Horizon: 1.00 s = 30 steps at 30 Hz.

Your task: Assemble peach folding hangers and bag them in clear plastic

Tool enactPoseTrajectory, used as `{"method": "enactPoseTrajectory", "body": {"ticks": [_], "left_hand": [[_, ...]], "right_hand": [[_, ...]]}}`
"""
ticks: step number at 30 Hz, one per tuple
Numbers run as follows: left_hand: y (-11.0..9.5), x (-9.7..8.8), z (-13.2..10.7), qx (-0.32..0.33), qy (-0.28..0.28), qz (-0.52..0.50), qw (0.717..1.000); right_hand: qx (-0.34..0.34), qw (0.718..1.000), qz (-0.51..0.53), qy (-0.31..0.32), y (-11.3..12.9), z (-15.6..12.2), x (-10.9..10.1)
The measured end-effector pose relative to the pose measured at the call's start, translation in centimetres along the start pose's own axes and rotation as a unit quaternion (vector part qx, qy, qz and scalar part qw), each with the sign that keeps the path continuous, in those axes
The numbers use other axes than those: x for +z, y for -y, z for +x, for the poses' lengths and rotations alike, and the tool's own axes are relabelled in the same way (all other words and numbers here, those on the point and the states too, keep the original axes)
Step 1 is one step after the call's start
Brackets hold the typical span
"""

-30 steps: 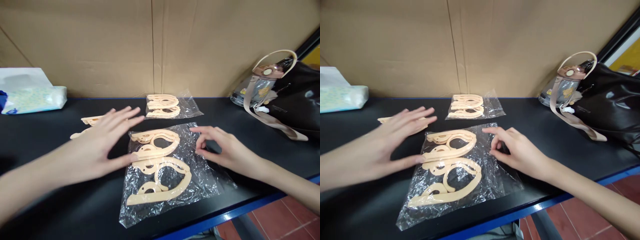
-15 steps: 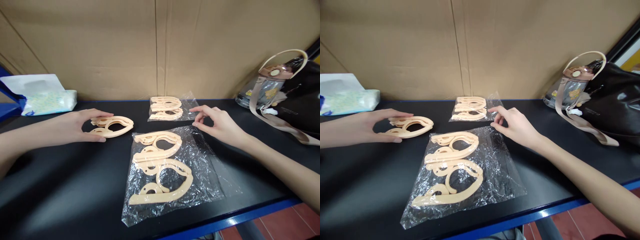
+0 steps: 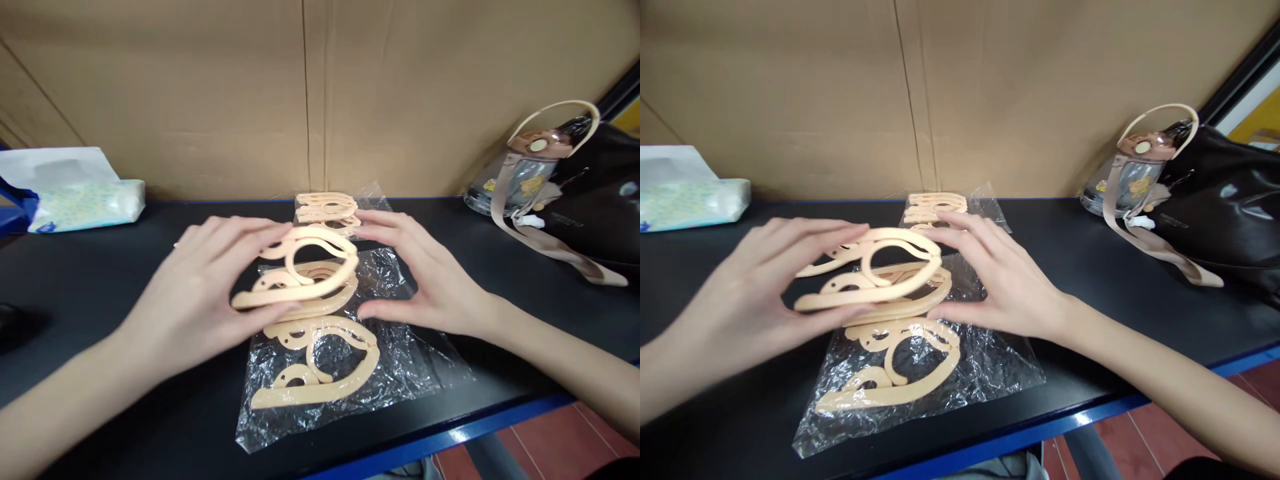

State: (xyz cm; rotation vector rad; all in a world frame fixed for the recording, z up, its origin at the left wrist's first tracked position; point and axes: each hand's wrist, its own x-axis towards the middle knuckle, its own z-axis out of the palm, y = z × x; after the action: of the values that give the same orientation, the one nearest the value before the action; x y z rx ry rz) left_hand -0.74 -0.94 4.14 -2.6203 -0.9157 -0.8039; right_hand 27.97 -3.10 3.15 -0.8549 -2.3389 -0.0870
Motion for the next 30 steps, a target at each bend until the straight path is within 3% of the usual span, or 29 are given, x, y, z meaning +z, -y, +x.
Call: {"method": "enactPoseTrajectory", "body": {"ticks": [3, 6, 10, 16, 24, 30], "left_hand": [[-2.5, 0.8, 0.2, 0.052, -0.035, -0.005, 0.998], [-3.8, 1.5, 0.1, 0.070, -0.058, -0.023, 0.996], [-4.1, 2.1, -0.2, 0.052, -0.028, -0.044, 0.997], [-2.9, 2.8, -0.5, 0.016, 0.053, -0.082, 0.995], [0.9, 2.7, -2.0, -0.042, 0.178, -0.154, 0.971], [0.8, 2.9, -2.1, -0.049, 0.231, -0.176, 0.956]], "right_hand": [[-0.035, 0.999, -0.010, 0.018, 1.4, 0.0, 0.0], [-0.050, 0.998, -0.032, 0.017, 2.3, -0.1, 0.0], [-0.039, 0.997, -0.052, 0.037, 2.7, -0.2, 0.1], [-0.002, 0.995, -0.062, 0.081, 1.2, -0.4, -0.4], [0.163, 0.965, -0.107, 0.174, -3.7, -2.6, -6.0], [0.148, 0.959, -0.129, 0.206, -3.7, -5.1, -6.8]]}}
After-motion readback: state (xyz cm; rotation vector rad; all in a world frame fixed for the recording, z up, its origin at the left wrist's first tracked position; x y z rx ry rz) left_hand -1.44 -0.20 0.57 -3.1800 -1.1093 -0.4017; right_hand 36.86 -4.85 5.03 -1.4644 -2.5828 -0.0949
